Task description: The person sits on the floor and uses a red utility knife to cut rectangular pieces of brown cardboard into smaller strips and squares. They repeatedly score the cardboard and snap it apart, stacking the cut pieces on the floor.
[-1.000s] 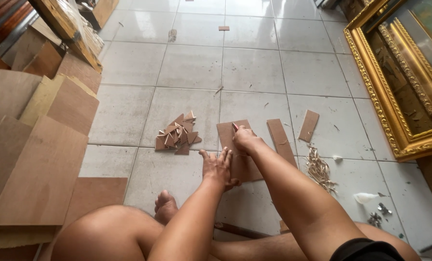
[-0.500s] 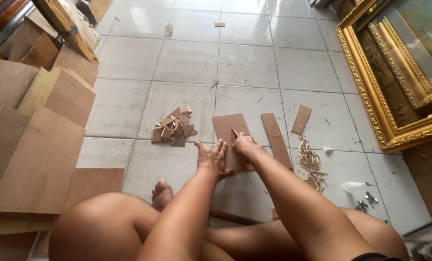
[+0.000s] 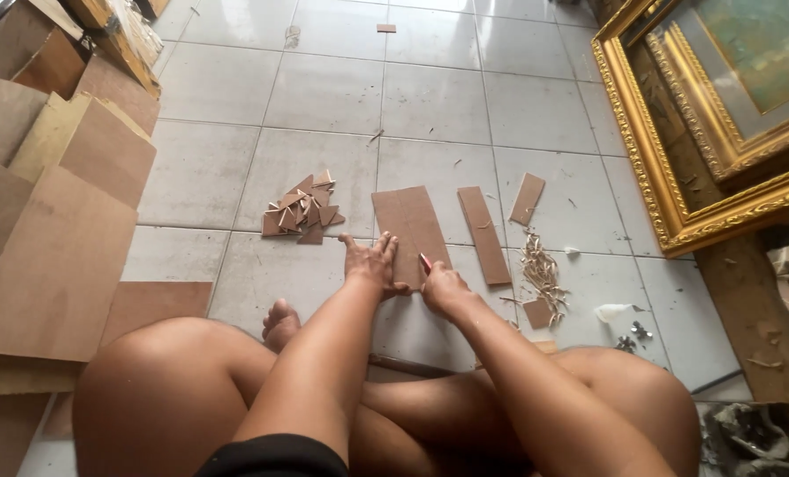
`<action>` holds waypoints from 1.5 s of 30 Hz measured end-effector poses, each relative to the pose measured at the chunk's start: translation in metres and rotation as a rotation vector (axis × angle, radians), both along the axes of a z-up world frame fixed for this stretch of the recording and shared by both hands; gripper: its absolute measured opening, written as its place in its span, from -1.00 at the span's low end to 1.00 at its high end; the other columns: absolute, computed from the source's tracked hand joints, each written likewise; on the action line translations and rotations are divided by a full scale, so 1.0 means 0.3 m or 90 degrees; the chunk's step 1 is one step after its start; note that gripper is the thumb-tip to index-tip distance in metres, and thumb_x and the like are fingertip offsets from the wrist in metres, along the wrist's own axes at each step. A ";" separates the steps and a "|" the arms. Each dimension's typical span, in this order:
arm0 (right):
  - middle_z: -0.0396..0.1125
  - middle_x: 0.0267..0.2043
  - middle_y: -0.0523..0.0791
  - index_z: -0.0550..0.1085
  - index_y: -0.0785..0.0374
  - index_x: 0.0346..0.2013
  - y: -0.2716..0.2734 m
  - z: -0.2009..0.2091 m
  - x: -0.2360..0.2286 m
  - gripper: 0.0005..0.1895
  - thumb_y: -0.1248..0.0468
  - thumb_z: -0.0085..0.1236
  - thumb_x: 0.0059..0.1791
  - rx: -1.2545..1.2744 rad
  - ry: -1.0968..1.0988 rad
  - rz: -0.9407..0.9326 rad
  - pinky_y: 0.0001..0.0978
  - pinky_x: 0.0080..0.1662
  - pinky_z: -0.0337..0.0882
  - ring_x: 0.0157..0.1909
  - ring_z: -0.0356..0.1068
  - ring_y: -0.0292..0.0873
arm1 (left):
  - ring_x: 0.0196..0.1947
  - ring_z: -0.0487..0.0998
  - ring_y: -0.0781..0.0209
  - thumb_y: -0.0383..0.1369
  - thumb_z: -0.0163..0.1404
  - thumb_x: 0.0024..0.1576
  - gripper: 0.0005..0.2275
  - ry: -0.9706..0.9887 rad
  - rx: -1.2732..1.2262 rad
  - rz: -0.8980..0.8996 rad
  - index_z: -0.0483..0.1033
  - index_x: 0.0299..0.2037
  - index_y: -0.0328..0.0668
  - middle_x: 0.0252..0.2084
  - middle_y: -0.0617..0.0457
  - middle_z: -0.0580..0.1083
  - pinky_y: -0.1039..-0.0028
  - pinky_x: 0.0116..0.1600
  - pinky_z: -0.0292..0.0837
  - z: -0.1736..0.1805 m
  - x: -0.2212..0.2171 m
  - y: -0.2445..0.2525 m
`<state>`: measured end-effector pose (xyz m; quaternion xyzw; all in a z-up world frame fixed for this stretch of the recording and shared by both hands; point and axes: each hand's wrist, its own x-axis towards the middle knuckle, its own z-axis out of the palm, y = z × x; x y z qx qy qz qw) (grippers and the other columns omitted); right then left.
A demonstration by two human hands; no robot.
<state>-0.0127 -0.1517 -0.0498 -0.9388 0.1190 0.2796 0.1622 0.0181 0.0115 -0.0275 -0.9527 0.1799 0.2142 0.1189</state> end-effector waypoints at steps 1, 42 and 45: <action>0.39 0.37 0.36 0.23 0.42 0.39 -0.022 -0.035 -0.006 -0.43 0.09 0.01 0.21 -0.003 -0.001 -0.002 0.24 0.40 0.45 0.44 0.42 0.41 | 0.56 0.40 -0.10 0.41 -0.25 0.23 -0.07 -0.001 -0.003 -0.002 -0.12 0.76 0.16 0.80 0.32 -0.03 -0.70 0.47 -0.21 -0.016 0.018 -0.010; 0.46 0.34 0.17 0.41 0.23 0.46 -0.186 -0.108 0.079 -0.15 -0.38 -0.02 0.17 0.270 -0.148 -0.177 0.31 0.40 0.38 0.48 0.38 0.28 | 0.44 0.41 -0.43 -0.12 0.10 0.21 -0.33 0.170 -0.763 0.794 0.32 0.51 -0.29 0.40 -0.36 0.28 -0.29 0.44 0.41 -0.188 0.039 -0.059; 0.43 0.40 0.21 0.44 0.25 0.45 -0.136 -0.002 0.044 -0.12 -0.41 -0.05 0.18 0.377 -0.102 -0.236 0.36 0.42 0.33 0.52 0.34 0.31 | 0.56 0.23 -0.54 -0.11 0.07 0.25 -0.24 0.198 -0.804 0.823 0.10 0.54 -0.53 0.51 -0.54 0.17 -0.27 0.59 0.17 -0.164 0.048 -0.096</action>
